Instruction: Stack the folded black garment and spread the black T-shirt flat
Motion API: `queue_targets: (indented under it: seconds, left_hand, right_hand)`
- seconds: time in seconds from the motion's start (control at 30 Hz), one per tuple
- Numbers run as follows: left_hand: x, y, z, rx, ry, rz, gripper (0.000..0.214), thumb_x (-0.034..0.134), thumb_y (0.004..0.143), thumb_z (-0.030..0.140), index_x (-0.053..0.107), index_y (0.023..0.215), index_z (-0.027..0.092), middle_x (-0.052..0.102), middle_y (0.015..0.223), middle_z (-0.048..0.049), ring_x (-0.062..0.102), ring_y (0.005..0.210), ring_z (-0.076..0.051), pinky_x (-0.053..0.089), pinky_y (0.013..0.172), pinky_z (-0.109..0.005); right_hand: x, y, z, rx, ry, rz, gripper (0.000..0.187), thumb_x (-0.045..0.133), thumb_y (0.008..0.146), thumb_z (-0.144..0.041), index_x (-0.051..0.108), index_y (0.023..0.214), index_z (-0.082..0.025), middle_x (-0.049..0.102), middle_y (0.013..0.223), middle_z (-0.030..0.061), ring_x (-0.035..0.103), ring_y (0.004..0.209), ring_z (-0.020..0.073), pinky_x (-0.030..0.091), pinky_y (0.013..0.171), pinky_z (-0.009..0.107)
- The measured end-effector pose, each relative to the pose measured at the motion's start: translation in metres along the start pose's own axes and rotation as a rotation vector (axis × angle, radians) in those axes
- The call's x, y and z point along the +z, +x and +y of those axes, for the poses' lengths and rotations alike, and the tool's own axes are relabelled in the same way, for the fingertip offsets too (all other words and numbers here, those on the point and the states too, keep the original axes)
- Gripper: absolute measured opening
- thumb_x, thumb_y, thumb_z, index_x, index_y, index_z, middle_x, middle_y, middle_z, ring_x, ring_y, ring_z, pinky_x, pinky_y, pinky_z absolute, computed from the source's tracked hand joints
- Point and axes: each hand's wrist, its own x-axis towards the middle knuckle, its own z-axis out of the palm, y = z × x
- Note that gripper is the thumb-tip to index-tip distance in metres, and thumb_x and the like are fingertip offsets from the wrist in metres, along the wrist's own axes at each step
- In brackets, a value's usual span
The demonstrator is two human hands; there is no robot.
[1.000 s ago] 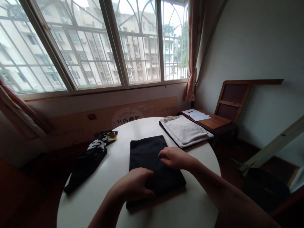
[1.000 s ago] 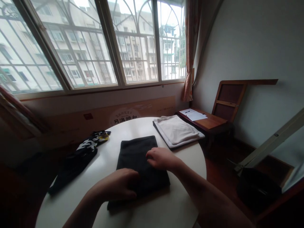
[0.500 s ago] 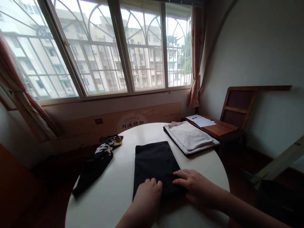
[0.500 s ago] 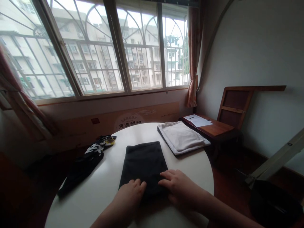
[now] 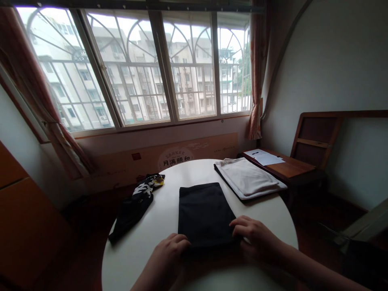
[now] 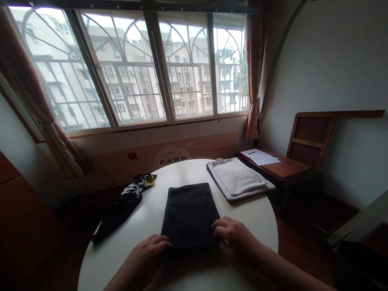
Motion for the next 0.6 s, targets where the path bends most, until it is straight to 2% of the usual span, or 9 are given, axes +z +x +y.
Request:
queue_targets:
  seconds: [0.13, 0.2, 0.27, 0.3, 0.4, 0.5, 0.6]
  left_hand:
    - [0.001, -0.013, -0.003, 0.077, -0.327, 0.125, 0.026, 0.055, 0.08, 0.012, 0.073, 0.091, 0.027, 0.074, 0.107, -0.0046, 0.067, 0.1, -0.021, 0.052, 0.09, -0.029]
    - [0.006, -0.018, -0.002, 0.116, -0.491, 0.195, 0.015, 0.059, 0.085, 0.023, 0.072, 0.089, 0.027, 0.073, 0.105, -0.0061, 0.068, 0.097, -0.021, 0.054, 0.089, -0.03]
    - [0.014, -0.021, -0.001, 0.116, -0.61, 0.249, 0.014, 0.06, 0.088, 0.035, 0.072, 0.088, 0.028, 0.073, 0.107, -0.0074, 0.067, 0.101, -0.024, 0.054, 0.091, -0.033]
    - [0.018, -0.022, -0.001, 0.097, -0.653, 0.274, 0.018, 0.06, 0.089, 0.041, 0.073, 0.091, 0.028, 0.073, 0.109, -0.008, 0.067, 0.104, -0.026, 0.054, 0.094, -0.035]
    - [0.024, -0.022, 0.001, 0.01, -0.748, 0.341, 0.037, 0.056, 0.087, 0.058, 0.07, 0.108, 0.031, 0.072, 0.114, -0.0092, 0.065, 0.108, -0.03, 0.053, 0.097, -0.042]
    - [0.004, -0.016, 0.015, -0.047, -0.752, 0.335, 0.047, 0.049, 0.088, 0.066, 0.068, 0.111, 0.03, 0.072, 0.103, -0.0078, 0.066, 0.091, -0.028, 0.056, 0.083, -0.041]
    - [-0.04, 0.001, 0.048, -0.029, -0.7, 0.31, 0.046, 0.047, 0.088, 0.067, 0.069, 0.101, 0.028, 0.069, 0.083, -0.0042, 0.06, 0.076, -0.022, 0.054, 0.069, -0.035]
  right_hand:
    - [-0.007, -0.013, 0.001, 0.056, 0.365, 0.069, 0.02, 0.056, 0.071, -0.016, 0.068, 0.085, -0.023, 0.068, 0.12, 0.0099, 0.064, 0.109, 0.0283, 0.054, 0.091, 0.041]
    - [-0.007, -0.021, 0.007, 0.074, 0.625, 0.091, 0.014, 0.059, 0.078, -0.028, 0.067, 0.089, -0.023, 0.065, 0.121, 0.0133, 0.064, 0.107, 0.0308, 0.059, 0.075, 0.039]
    - [-0.007, -0.029, 0.011, 0.103, 0.872, 0.099, 0.025, 0.061, 0.084, -0.044, 0.067, 0.097, -0.023, 0.063, 0.125, 0.0156, 0.064, 0.106, 0.033, 0.058, 0.058, 0.036]
    - [-0.008, -0.031, 0.011, 0.125, 0.966, 0.108, 0.03, 0.062, 0.084, -0.049, 0.067, 0.1, -0.024, 0.062, 0.126, 0.0156, 0.065, 0.106, 0.0334, 0.058, 0.057, 0.035]
    - [-0.023, -0.035, 0.003, 0.169, 1.078, 0.172, 0.029, 0.066, 0.086, -0.049, 0.068, 0.102, -0.024, 0.068, 0.116, 0.0118, 0.068, 0.101, 0.0296, 0.059, 0.076, 0.044]
    - [-0.055, -0.036, -0.012, 0.181, 1.014, 0.202, 0.028, 0.065, 0.09, -0.048, 0.07, 0.097, -0.022, 0.071, 0.089, 0.0078, 0.069, 0.083, 0.0254, 0.057, 0.08, 0.044]
    - [-0.1, -0.035, -0.023, 0.182, 0.918, 0.271, 0.029, 0.066, 0.089, -0.052, 0.07, 0.093, -0.024, 0.069, 0.077, 0.0073, 0.068, 0.072, 0.0259, 0.058, 0.068, 0.043]
